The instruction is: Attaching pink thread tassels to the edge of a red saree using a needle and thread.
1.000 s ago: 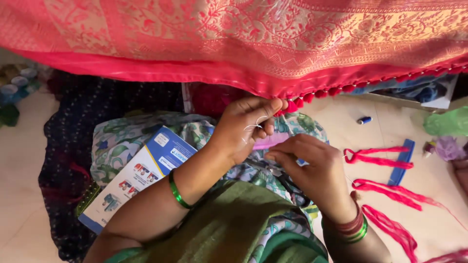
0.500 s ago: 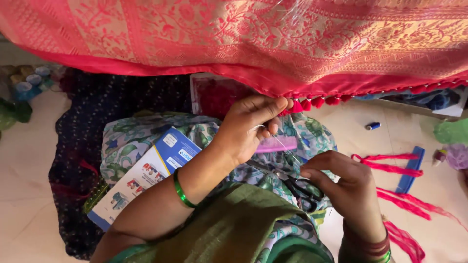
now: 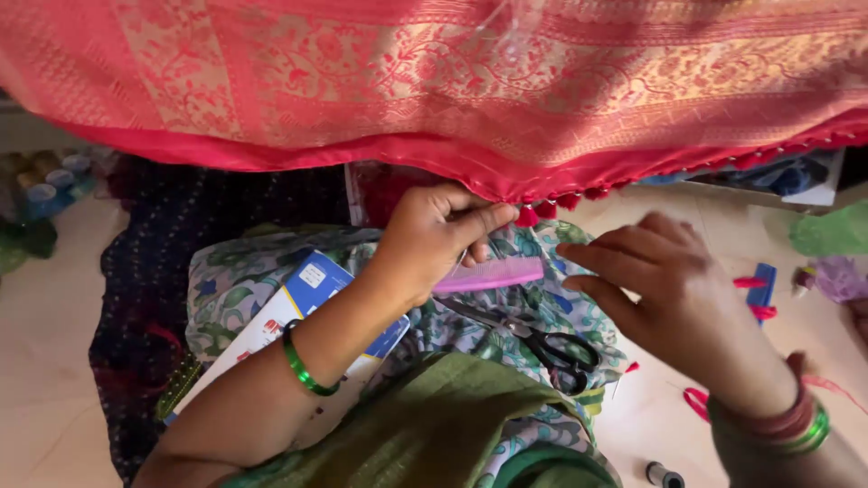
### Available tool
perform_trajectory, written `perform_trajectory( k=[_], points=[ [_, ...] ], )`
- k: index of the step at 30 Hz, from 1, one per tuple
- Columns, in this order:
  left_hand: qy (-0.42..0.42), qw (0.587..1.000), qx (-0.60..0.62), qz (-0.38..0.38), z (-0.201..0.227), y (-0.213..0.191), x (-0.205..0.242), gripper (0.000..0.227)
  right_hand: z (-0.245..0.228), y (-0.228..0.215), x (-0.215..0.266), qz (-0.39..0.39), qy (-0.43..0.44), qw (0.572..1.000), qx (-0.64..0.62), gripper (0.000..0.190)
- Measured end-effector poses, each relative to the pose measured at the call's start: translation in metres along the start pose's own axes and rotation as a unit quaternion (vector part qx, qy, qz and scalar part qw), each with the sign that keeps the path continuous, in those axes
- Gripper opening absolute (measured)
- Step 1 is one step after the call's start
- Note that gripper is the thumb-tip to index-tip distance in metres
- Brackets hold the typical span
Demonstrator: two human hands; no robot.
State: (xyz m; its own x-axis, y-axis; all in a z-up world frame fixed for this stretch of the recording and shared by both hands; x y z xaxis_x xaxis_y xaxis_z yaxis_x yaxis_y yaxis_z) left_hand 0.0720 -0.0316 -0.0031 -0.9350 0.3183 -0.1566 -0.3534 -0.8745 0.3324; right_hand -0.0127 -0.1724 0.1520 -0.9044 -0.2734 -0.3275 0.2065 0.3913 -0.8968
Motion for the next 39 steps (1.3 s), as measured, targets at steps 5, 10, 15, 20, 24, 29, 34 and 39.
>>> perform_trajectory(
  k=[5,10,15,20,24,29,34,39],
  points=[
    [0.042,0.996,-0.014,-0.082,0.022,0.013,-0.002,0.019,0.000,-0.011,-0.029,-0.014,-0.017,1.000,0.001,0.017],
    [0.097,0.987,0.009,-0.130,0.038,0.021,-0.001,0.023,-0.023,-0.012,-0.061,-0.008,-0.085,0.995,-0.047,0.015],
    [0.123,0.971,-0.185,-0.086,0.001,0.004,0.003,0.019,-0.052,-0.005,-0.077,-0.057,-0.190,0.979,-0.038,0.022],
    [0.198,0.979,-0.041,-0.028,0.008,0.010,0.014,0.021,-0.067,0.017,-0.084,-0.119,-0.279,0.952,0.050,0.021],
    [0.186,0.976,-0.101,0.045,0.020,-0.001,0.021,0.019,-0.067,0.032,-0.090,-0.113,-0.235,0.959,0.114,0.007],
    [0.433,0.808,-0.396,0.046,0.112,0.013,0.040,0.020,-0.061,0.033,-0.093,-0.068,-0.147,0.968,0.192,0.006],
    [0.544,0.651,-0.529,-0.011,0.103,0.044,0.052,0.028,-0.056,0.029,-0.080,-0.105,-0.119,0.963,0.217,0.013],
    [0.166,0.974,-0.150,0.039,0.005,0.005,0.017,0.010,-0.031,0.003,-0.047,0.029,-0.073,0.997,-0.006,0.016]
  ],
)
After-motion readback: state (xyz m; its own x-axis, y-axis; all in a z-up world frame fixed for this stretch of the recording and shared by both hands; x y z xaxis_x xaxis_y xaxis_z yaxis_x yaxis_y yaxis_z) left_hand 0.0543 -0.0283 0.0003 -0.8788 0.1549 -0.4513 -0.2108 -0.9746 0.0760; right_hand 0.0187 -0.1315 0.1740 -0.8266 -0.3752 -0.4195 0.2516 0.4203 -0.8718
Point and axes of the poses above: each hand's wrist, its own x-axis away from the middle knuckle, its own y-axis out of the palm, z = x × y, the point moved 8 cm from there along -x, towards the middle knuckle, and after that the axes turned 15 degrees about y, right-handed, at the moved point
